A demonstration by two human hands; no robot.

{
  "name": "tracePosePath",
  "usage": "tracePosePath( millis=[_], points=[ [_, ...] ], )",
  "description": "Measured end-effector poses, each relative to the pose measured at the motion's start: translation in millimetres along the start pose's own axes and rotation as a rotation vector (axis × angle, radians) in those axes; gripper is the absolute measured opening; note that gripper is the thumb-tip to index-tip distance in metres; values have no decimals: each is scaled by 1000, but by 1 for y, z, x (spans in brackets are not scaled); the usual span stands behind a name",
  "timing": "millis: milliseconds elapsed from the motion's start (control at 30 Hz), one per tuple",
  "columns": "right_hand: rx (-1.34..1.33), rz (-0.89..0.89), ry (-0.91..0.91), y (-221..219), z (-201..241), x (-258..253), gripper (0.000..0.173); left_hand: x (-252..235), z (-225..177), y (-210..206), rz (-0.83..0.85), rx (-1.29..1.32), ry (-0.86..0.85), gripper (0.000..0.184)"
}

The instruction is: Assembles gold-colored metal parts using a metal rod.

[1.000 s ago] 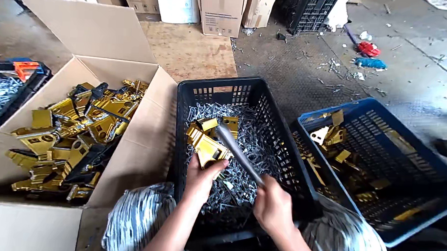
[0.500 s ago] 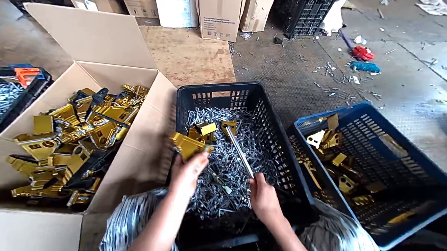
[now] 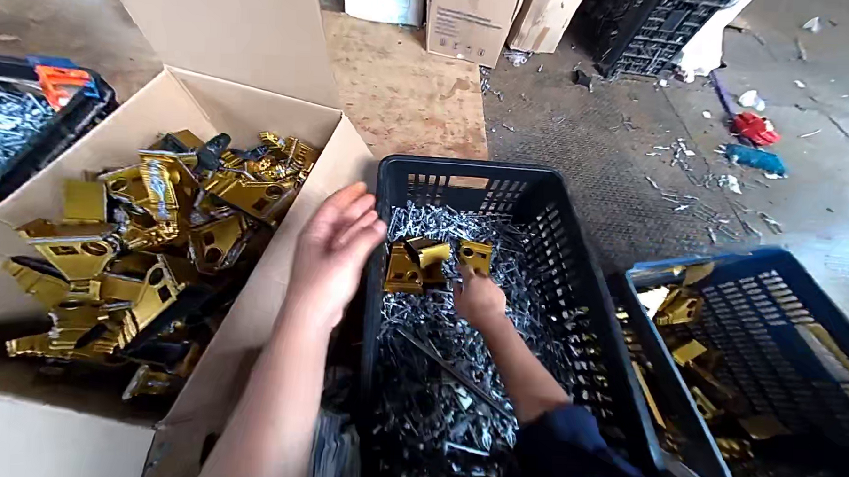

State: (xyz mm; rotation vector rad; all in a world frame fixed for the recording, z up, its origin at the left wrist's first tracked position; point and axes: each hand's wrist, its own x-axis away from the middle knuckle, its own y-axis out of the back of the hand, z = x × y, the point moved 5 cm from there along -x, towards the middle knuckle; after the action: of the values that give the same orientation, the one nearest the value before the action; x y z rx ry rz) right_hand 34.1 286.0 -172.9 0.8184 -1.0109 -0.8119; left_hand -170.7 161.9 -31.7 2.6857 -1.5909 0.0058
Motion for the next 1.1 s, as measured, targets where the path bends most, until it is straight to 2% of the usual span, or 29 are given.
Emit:
tracePosePath(
  millis=[67, 133, 200, 300, 400, 467, 500, 533, 567, 633, 700, 767, 833, 933, 1000, 1100],
  points=[
    [19, -97, 94, -3, 16, -44, 48, -8, -1, -9, 103, -439, -180, 54],
    [124, -80, 167, -11, 28, -73, 50, -14, 9, -17, 198, -746, -214, 64],
    [190, -26, 210, -9, 36, -86, 51, -20, 18, -20, 287, -884, -164, 76],
    [-17, -66, 339, 28, 44, -76, 41, -31, 23, -14, 299, -952, -141, 93],
    [-443, -48, 533, 69, 50, -40, 35, -42, 25, -14, 296, -898, -175, 115],
    [-939, 144, 602, 72, 63, -17, 35, -41, 21, -22, 281, -790, -232, 108],
    [-1124, 265, 574, 69, 67, -10, 38, -40, 18, -26, 262, -743, -249, 100],
    [-1197, 324, 514, 62, 68, -8, 43, -39, 15, -29, 240, -719, -252, 95],
    [-1125, 297, 429, 54, 63, -10, 46, -39, 14, -29, 217, -718, -244, 90],
    [-601, 179, 285, 27, 43, -21, 34, -39, 16, -26, 167, -735, -213, 80],
    [-109, 229, 104, -18, 30, -29, 41, -38, 14, -20, 92, -744, -192, 65],
    [58, 286, -33, -51, 30, -15, 42, -35, 13, -16, 27, -685, -164, 51],
    [66, 273, -34, -51, 29, 0, 30, -30, 20, -16, 14, -519, -53, 46],
    [-91, 242, 40, -15, 11, 23, 26, -14, 33, -24, 87, -194, 165, 67],
    [-353, 208, 99, 16, -6, 50, 23, -2, 32, -37, 130, -120, 219, 82],
    [-944, 233, 207, 52, -22, 104, 18, 16, 32, -61, 205, -61, 236, 87]
  ],
)
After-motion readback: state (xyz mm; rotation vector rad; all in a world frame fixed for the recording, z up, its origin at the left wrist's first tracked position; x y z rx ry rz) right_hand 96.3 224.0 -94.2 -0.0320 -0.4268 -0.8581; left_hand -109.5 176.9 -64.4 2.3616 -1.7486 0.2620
